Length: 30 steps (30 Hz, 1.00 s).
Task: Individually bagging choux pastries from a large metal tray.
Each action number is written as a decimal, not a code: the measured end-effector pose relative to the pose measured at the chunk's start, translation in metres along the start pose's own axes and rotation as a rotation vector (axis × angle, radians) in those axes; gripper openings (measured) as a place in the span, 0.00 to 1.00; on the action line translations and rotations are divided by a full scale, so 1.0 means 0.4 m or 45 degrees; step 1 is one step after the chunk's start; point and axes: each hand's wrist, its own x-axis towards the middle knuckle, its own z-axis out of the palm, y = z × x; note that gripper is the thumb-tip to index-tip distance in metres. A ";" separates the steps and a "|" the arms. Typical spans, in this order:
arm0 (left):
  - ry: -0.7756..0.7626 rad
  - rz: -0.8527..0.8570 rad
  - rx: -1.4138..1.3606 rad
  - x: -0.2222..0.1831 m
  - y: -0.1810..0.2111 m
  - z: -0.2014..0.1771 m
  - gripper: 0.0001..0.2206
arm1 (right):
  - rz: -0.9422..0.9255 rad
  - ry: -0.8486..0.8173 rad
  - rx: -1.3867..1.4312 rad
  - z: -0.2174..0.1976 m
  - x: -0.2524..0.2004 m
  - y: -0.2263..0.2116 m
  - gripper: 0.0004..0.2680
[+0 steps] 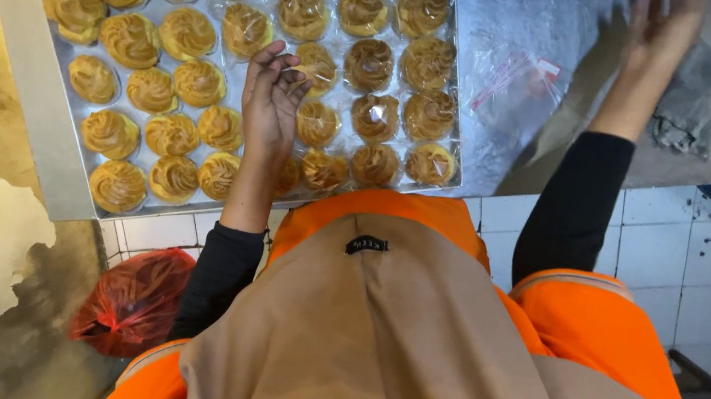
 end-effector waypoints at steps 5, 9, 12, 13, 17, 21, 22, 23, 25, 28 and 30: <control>-0.002 -0.010 -0.029 -0.003 -0.015 -0.008 0.14 | -0.059 0.305 -0.863 0.329 -0.286 0.008 0.03; 0.001 -0.009 -0.025 -0.009 -0.017 0.000 0.13 | -0.012 -0.035 -1.528 0.481 -0.471 0.009 0.10; -0.006 -0.016 -0.008 -0.015 -0.015 0.029 0.12 | -0.092 0.090 -1.471 0.506 -0.494 0.012 0.05; -0.015 -0.021 0.005 -0.016 -0.013 0.041 0.11 | -0.102 0.139 -1.436 0.509 -0.494 0.010 0.04; -0.042 -0.065 0.031 -0.027 -0.065 0.069 0.11 | -0.160 0.164 -1.350 0.507 -0.496 -0.003 0.04; -0.364 -0.274 0.213 -0.047 -0.184 0.111 0.14 | -0.446 0.232 -1.234 0.623 -0.487 -0.086 0.04; -0.533 -0.318 0.297 -0.058 -0.220 0.120 0.21 | -0.526 0.234 -1.178 0.658 -0.488 -0.104 0.05; -0.520 -0.315 0.295 -0.075 -0.219 0.159 0.21 | -0.523 0.221 -1.175 0.689 -0.490 -0.111 0.05; -0.540 -0.448 0.362 -0.098 -0.213 0.243 0.42 | -0.748 0.091 -1.220 0.753 -0.485 -0.129 0.06; -0.508 -0.431 0.286 -0.101 -0.119 0.336 0.29 | -0.615 -0.028 -1.271 0.895 -0.501 -0.200 0.07; -0.450 -0.388 0.262 -0.074 -0.133 0.307 0.21 | -0.655 -0.179 -1.320 0.902 -0.493 -0.185 0.07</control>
